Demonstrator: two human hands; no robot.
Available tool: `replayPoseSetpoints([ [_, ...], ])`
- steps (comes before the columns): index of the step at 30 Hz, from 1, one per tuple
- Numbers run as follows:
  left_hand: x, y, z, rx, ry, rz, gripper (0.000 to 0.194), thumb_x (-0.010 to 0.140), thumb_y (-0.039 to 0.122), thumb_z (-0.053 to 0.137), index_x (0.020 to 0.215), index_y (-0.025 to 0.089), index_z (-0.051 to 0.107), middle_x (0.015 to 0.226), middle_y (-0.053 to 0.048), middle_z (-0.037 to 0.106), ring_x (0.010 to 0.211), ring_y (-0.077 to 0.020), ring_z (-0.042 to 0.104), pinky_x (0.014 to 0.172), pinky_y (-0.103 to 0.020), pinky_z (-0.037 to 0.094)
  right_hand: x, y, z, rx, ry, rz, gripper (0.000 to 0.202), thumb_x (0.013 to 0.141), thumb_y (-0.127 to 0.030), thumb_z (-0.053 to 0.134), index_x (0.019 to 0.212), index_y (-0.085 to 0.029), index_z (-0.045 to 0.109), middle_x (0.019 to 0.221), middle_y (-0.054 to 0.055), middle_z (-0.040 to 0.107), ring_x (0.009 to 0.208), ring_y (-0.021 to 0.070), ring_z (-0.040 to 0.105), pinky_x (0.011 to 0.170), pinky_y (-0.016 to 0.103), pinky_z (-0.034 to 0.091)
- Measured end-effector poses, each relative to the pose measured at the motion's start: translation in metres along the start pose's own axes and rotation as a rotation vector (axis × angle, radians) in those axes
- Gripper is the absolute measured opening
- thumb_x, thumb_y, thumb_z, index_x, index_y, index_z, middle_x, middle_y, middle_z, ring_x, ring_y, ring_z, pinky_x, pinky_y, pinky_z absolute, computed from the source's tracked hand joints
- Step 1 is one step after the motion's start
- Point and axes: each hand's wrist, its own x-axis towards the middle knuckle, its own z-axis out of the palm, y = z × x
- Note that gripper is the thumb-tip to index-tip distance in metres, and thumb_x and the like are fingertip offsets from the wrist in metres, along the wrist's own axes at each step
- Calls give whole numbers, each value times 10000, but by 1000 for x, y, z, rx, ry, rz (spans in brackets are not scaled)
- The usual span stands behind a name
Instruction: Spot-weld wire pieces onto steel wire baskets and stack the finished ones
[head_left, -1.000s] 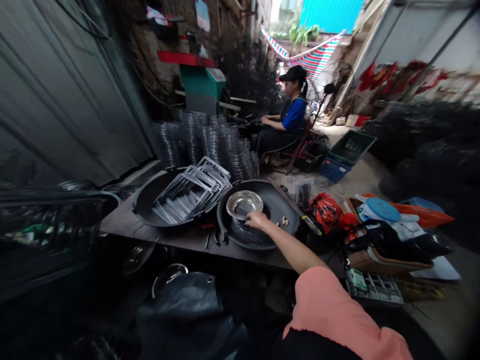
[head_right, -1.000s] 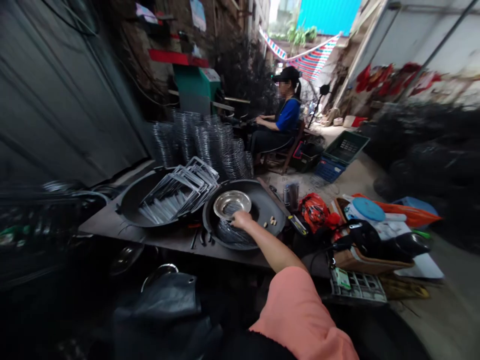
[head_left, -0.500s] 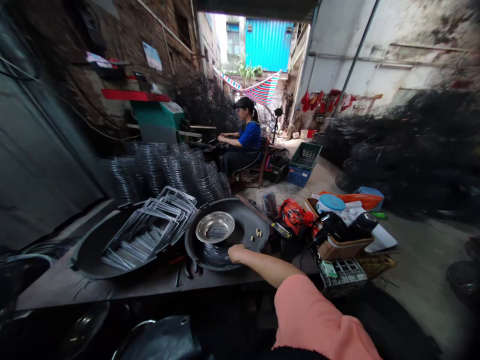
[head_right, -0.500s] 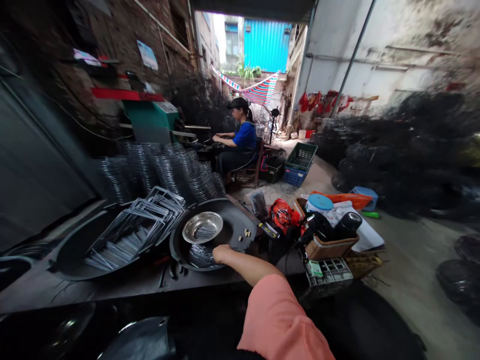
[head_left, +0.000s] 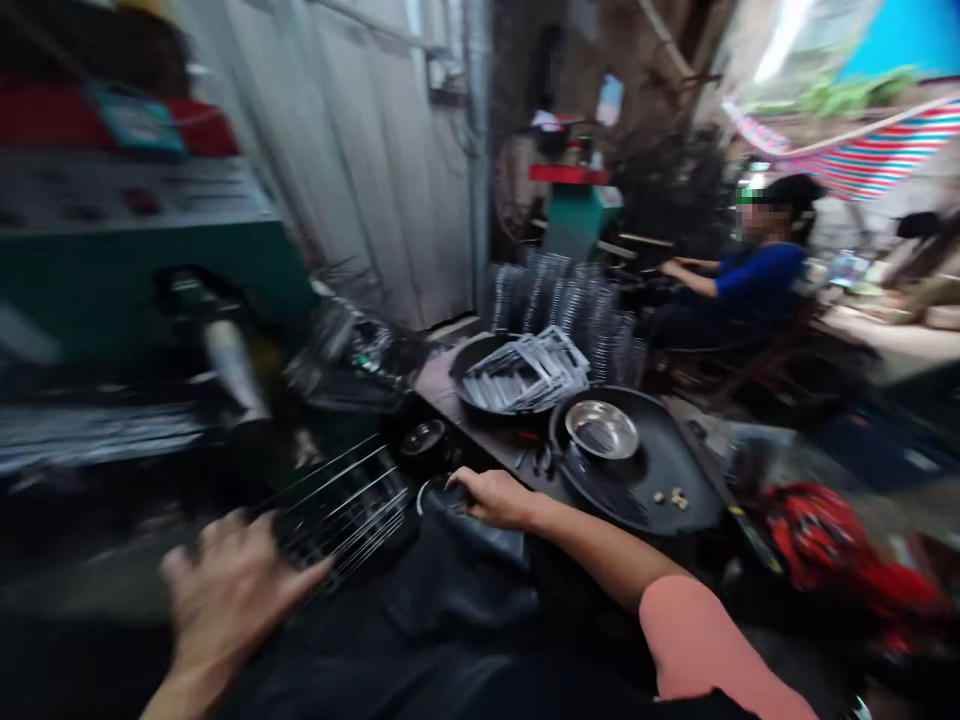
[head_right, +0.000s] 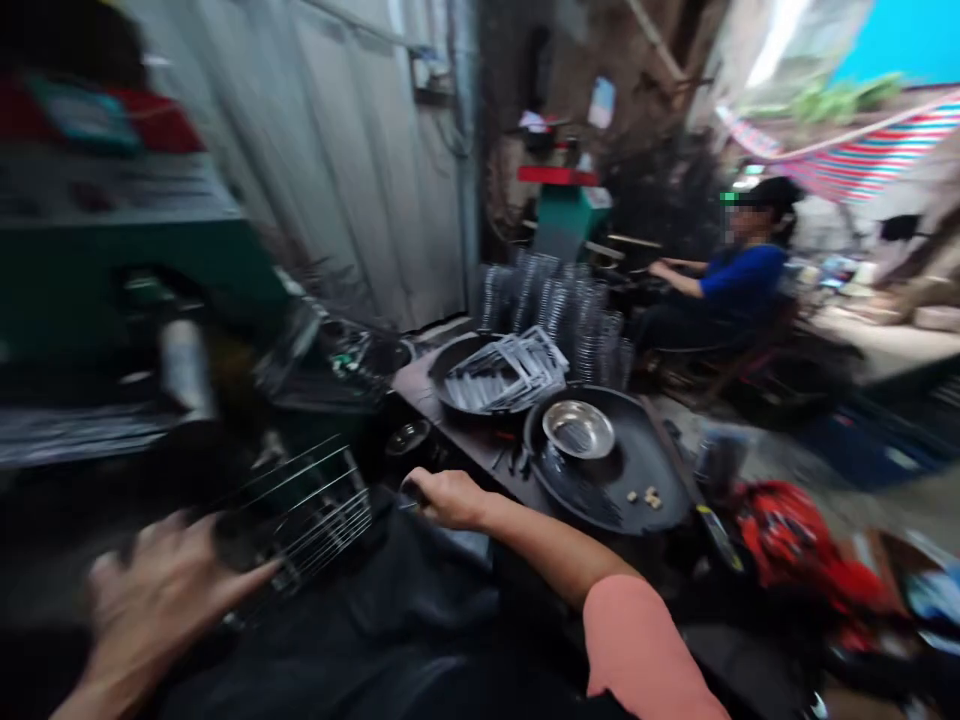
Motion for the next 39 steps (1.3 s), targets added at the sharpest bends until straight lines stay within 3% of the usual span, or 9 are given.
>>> replayPoseSetpoints([
  [2,-12,-3,-10,119,-12,40,784,688,551,703,1290,73,546,1418,-253,510,1357,-479,379,1107,-661,292,32,-39,3,-26,-111,-114,376,856,-254,689,1216,-233,581,1024,44,752,913,210,718,734,263,480],
  [5,-8,9,-15,157,-44,41,823,658,580,670,1274,48,545,1398,-299,503,1324,-475,406,1101,-660,276,71,-87,10,-141,-247,-134,338,830,-244,686,1152,-207,593,1065,76,752,935,234,724,688,262,493],
  [10,-3,17,-11,101,-75,54,801,641,542,661,1262,50,545,1375,-301,516,1296,-453,428,1099,-657,265,102,-121,33,-270,-181,-84,343,890,-187,553,1233,-175,544,1097,134,756,982,269,732,752,329,532],
  [14,0,8,-7,28,-70,43,744,632,516,649,1236,90,560,1367,-288,530,1306,-451,425,1097,-653,273,104,-123,45,-311,-207,-123,305,896,-182,531,1192,-206,597,1087,113,762,992,272,731,769,345,541],
  [19,9,1,-8,-34,-95,9,719,633,516,633,1222,110,569,1375,-268,535,1309,-427,436,1100,-628,294,108,-121,26,-369,-365,-317,234,912,-159,511,1060,-187,690,1117,99,745,1012,240,710,738,287,534],
  [22,14,0,-11,-27,-121,-11,751,626,514,640,1238,85,566,1383,-277,530,1327,-419,428,1111,-622,289,113,-120,16,-382,-392,-419,206,914,-214,565,1066,-169,696,1109,106,732,966,226,705,702,273,529],
  [39,28,-24,-9,-88,-107,18,774,616,499,664,1257,71,586,1360,-268,537,1337,-434,423,1101,-653,298,134,-105,42,-428,-235,-537,189,950,-198,542,1039,-195,708,963,71,725,774,177,661,562,253,420],
])
